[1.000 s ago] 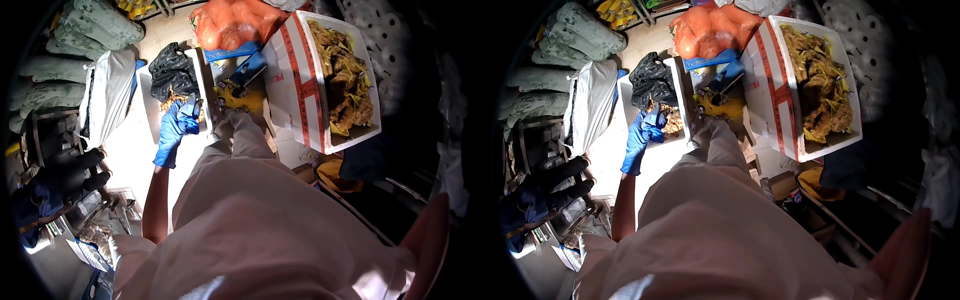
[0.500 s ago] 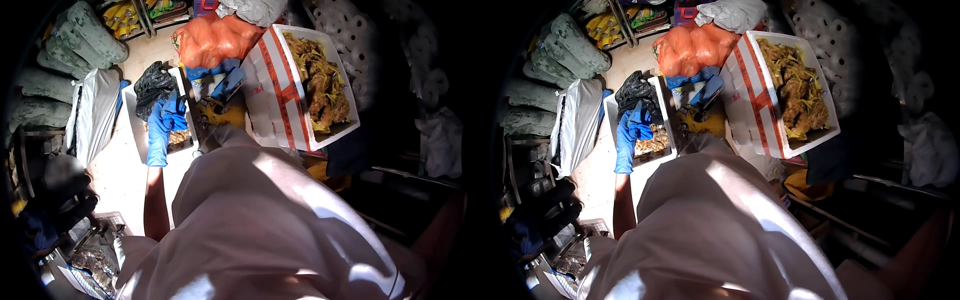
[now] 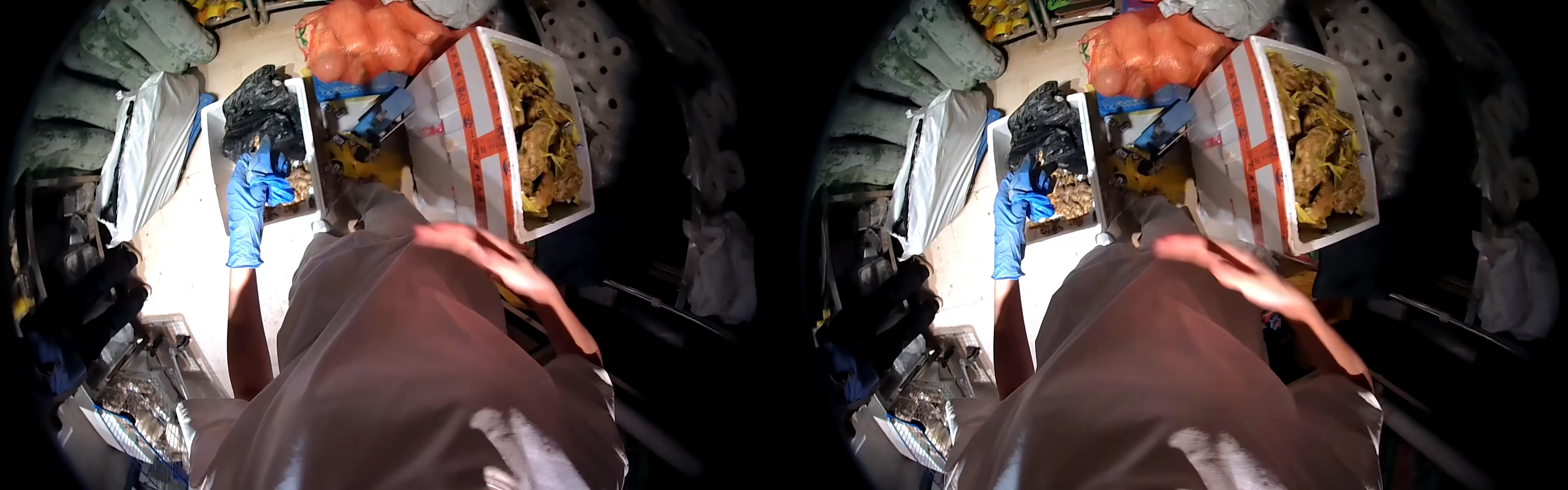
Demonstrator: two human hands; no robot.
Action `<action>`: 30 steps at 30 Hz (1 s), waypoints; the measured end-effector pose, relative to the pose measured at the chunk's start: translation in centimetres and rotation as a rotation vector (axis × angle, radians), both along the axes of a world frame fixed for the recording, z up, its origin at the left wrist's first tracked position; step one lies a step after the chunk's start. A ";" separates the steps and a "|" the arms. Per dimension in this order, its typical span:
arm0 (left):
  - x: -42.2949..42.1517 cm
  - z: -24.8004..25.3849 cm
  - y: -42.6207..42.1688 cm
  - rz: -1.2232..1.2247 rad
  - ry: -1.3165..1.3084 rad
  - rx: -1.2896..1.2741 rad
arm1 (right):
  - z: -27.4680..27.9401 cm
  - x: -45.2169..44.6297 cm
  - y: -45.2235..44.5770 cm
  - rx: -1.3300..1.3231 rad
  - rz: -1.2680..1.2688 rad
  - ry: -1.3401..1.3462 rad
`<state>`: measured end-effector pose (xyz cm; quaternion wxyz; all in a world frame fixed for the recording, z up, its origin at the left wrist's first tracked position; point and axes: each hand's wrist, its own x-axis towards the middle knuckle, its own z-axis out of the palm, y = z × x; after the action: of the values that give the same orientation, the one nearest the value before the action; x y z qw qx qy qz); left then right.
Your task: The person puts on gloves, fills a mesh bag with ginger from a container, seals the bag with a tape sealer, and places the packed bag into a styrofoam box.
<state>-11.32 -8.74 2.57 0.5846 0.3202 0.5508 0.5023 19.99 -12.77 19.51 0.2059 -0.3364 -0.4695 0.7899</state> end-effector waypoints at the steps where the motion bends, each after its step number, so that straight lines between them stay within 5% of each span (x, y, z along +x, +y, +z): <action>1: -0.1 0.0 -0.2 0.002 0.007 -0.006 | -0.3 -0.7 -1.0 0.086 0.218 -0.034; 3: -0.1 0.1 -0.2 0.002 0.013 -0.004 | -2.7 -1.3 -1.8 0.431 0.432 -0.151; 5: -0.4 0.0 -0.4 0.010 0.016 -0.009 | -6.1 -1.2 -1.0 0.698 0.194 -0.461; 6: -0.5 -0.1 -0.5 0.011 0.017 -0.015 | -6.0 -0.1 -0.2 0.165 0.156 -0.634; 7: -0.6 -0.1 -0.5 0.017 0.019 -0.015 | -4.4 0.3 1.9 0.596 0.374 -0.696; 9: -0.6 0.0 -0.7 0.021 0.029 -0.013 | 3.7 -3.3 2.2 0.317 0.060 -0.074; 11: -0.5 0.1 -0.5 0.023 0.035 -0.007 | 7.0 -3.7 -0.4 0.224 0.266 0.376; 13: -0.4 0.2 -0.3 0.026 0.037 -0.008 | 8.8 -4.0 -1.6 0.181 0.479 0.550; 15: -0.4 0.5 -0.4 0.027 0.039 -0.002 | 12.3 -3.8 -0.9 0.687 0.602 0.251; 17: 0.1 0.5 -0.4 0.029 0.044 0.000 | 13.2 -4.1 -3.5 0.941 0.325 0.193; 30: 2.3 1.2 0.2 0.050 0.025 0.015 | 6.5 -4.0 4.4 1.480 0.531 -0.738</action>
<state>-9.02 -8.54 3.72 0.5626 0.3170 0.5621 0.5168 15.95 -8.34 25.97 0.0154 -0.2299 -0.9624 0.1438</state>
